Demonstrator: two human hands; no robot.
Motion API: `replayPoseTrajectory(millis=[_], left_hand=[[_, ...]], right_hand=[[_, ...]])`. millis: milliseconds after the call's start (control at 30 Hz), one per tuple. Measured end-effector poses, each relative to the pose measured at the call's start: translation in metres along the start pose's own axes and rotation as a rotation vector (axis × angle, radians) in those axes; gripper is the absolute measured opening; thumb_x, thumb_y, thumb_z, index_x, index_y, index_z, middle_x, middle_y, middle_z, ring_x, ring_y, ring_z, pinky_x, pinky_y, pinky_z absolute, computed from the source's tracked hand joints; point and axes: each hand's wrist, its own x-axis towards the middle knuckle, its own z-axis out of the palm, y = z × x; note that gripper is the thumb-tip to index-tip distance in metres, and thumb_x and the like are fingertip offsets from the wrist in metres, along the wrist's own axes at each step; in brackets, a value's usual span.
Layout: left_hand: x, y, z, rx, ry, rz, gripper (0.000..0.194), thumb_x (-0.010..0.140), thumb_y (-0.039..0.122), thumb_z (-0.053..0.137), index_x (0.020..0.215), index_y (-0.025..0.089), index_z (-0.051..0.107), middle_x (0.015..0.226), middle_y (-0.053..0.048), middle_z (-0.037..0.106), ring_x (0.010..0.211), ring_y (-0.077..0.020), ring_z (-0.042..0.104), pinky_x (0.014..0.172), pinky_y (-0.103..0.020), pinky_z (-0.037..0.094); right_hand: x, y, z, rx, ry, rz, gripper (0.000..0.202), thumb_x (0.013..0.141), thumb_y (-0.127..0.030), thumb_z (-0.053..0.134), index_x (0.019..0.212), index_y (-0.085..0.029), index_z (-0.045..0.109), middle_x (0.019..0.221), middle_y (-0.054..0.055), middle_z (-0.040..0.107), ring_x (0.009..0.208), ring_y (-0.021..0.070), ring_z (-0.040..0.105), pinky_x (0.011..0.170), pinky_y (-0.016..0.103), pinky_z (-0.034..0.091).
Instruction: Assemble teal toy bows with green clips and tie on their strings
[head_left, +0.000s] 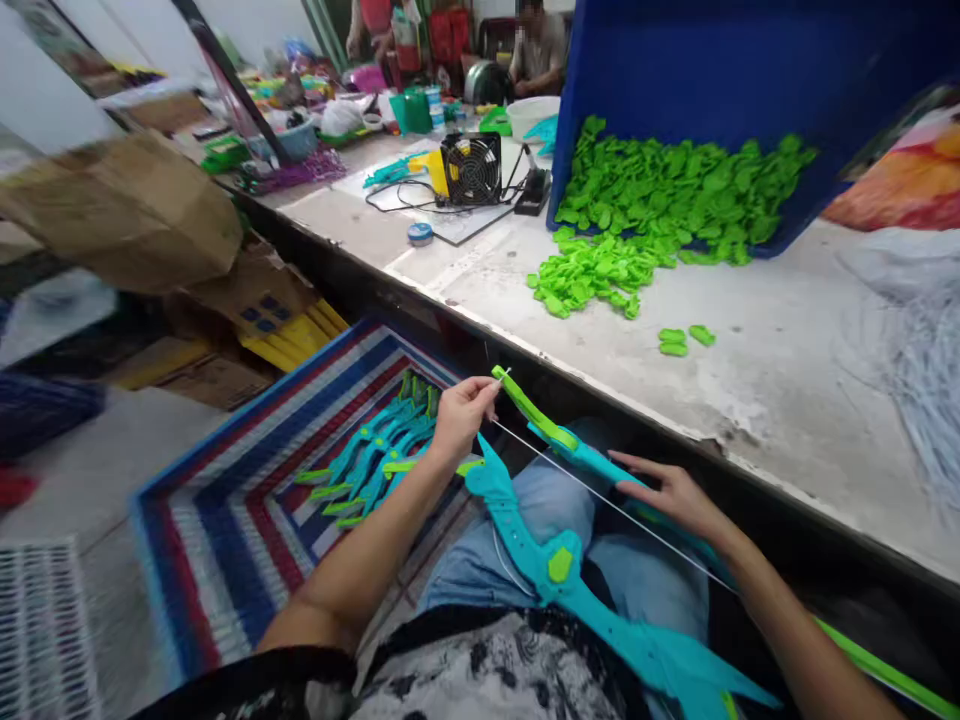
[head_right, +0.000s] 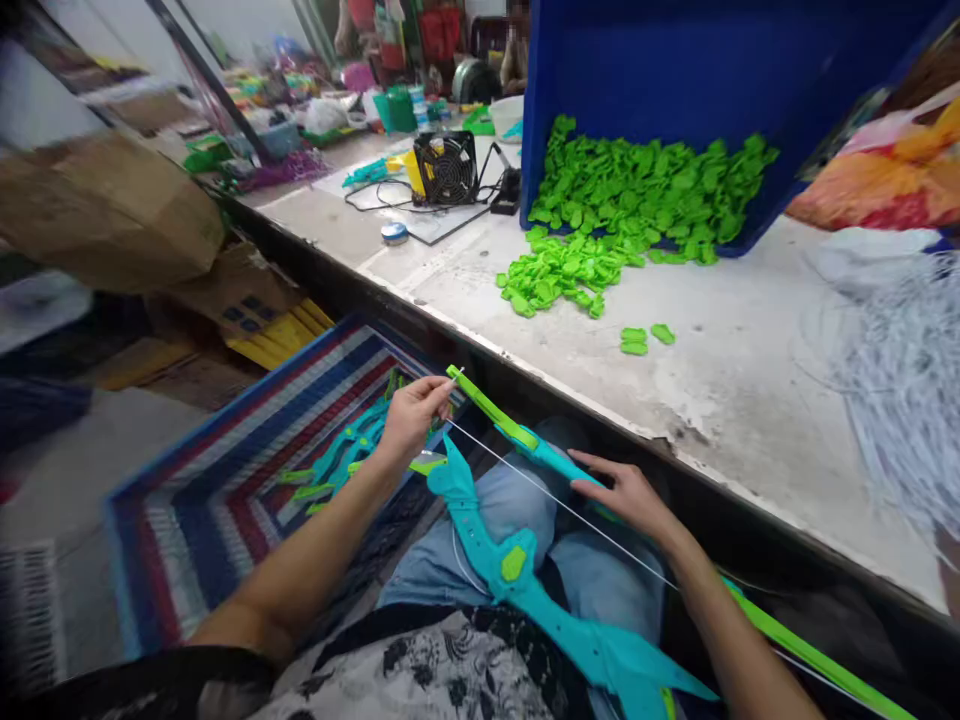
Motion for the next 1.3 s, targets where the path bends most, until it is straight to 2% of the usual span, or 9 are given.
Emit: replayPoseTrajectory(millis=[200, 367, 500, 700, 833, 967, 1100, 1200, 1300], left_hand=[[0.001, 0.005, 0.002, 0.024, -0.075, 0.003, 0.029, 0.071, 0.040, 0.070, 0.072, 0.014, 0.058, 0.045, 0.005, 0.052, 0.042, -0.0079, 0.048, 0.047, -0.021, 0.040], [0.010, 0.003, 0.001, -0.091, -0.213, -0.007, 0.041, 0.072, 0.038, 0.071, 0.099, 0.016, 0.052, 0.046, 0.008, 0.053, 0.043, -0.0097, 0.050, 0.052, -0.024, 0.046], [0.011, 0.001, 0.001, -0.080, -0.280, 0.003, 0.036, 0.075, 0.038, 0.068, 0.096, 0.012, 0.055, 0.048, 0.005, 0.055, 0.046, -0.0094, 0.052, 0.054, -0.023, 0.045], [0.003, 0.000, 0.003, -0.077, -0.272, 0.020, 0.035, 0.075, 0.039, 0.068, 0.095, 0.013, 0.057, 0.049, 0.006, 0.055, 0.046, -0.0091, 0.052, 0.055, -0.023, 0.045], [-0.001, 0.001, 0.002, -0.065, -0.272, 0.014, 0.034, 0.076, 0.039, 0.068, 0.096, 0.013, 0.058, 0.050, 0.005, 0.056, 0.046, -0.0089, 0.052, 0.056, -0.023, 0.046], [-0.003, 0.004, 0.002, -0.071, -0.276, 0.001, 0.036, 0.075, 0.041, 0.068, 0.095, 0.014, 0.057, 0.051, 0.004, 0.057, 0.046, -0.0092, 0.052, 0.055, -0.023, 0.046], [-0.002, 0.006, 0.004, 0.003, -0.244, -0.085, 0.036, 0.074, 0.047, 0.066, 0.088, 0.016, 0.056, 0.047, 0.005, 0.054, 0.041, -0.0105, 0.050, 0.047, -0.022, 0.041], [-0.005, 0.002, 0.006, 0.229, -0.115, -0.003, 0.027, 0.076, 0.043, 0.063, 0.081, 0.017, 0.059, 0.054, 0.002, 0.057, 0.049, -0.0120, 0.054, 0.049, -0.023, 0.041], [-0.011, -0.002, 0.010, 0.364, 0.008, 0.297, 0.013, 0.080, 0.028, 0.058, 0.087, 0.019, 0.063, 0.082, -0.003, 0.065, 0.079, -0.0151, 0.061, 0.071, -0.026, 0.047]], right_hand=[[0.003, -0.003, 0.001, -0.001, 0.019, -0.012, 0.060, 0.074, -0.054, 0.064, 0.125, -0.022, 0.060, 0.115, 0.005, 0.067, 0.102, 0.0313, 0.064, 0.089, 0.039, 0.052], [-0.001, -0.001, 0.002, 0.008, 0.008, -0.069, 0.057, 0.077, -0.052, 0.062, 0.125, -0.022, 0.060, 0.123, 0.004, 0.063, 0.110, 0.0300, 0.060, 0.098, 0.040, 0.047], [-0.001, -0.004, 0.000, -0.125, 0.035, -0.111, 0.054, 0.079, -0.053, 0.061, 0.124, -0.024, 0.061, 0.120, 0.006, 0.065, 0.109, 0.0287, 0.061, 0.095, 0.041, 0.049], [0.049, -0.097, 0.002, -0.191, 0.345, -0.463, 0.034, 0.087, -0.039, 0.054, 0.116, -0.025, 0.064, 0.099, 0.007, 0.065, 0.087, 0.0199, 0.062, 0.081, 0.035, 0.050], [0.102, -0.165, 0.007, -0.011, 0.260, -0.627, 0.024, 0.084, -0.032, 0.058, 0.104, -0.022, 0.067, 0.082, 0.003, 0.061, 0.066, 0.0122, 0.055, 0.063, 0.026, 0.046], [0.122, -0.186, 0.013, -0.011, 0.156, -0.656, 0.010, 0.081, -0.026, 0.061, 0.076, -0.018, 0.066, 0.072, 0.001, 0.060, 0.064, 0.0109, 0.053, 0.059, 0.024, 0.041], [0.121, -0.179, 0.011, -0.128, 0.153, -0.716, 0.011, 0.082, -0.023, 0.058, 0.073, -0.018, 0.062, 0.071, 0.001, 0.058, 0.067, 0.0124, 0.052, 0.062, 0.025, 0.040], [0.133, -0.172, -0.019, -0.149, 0.364, -0.691, 0.012, 0.081, -0.021, 0.057, 0.069, -0.019, 0.059, 0.069, 0.002, 0.056, 0.068, 0.0140, 0.051, 0.065, 0.027, 0.039], [0.148, -0.170, -0.066, -0.033, 0.835, -0.510, 0.012, 0.075, -0.018, 0.061, 0.064, -0.019, 0.056, 0.067, 0.002, 0.055, 0.067, 0.0150, 0.048, 0.067, 0.030, 0.038]])
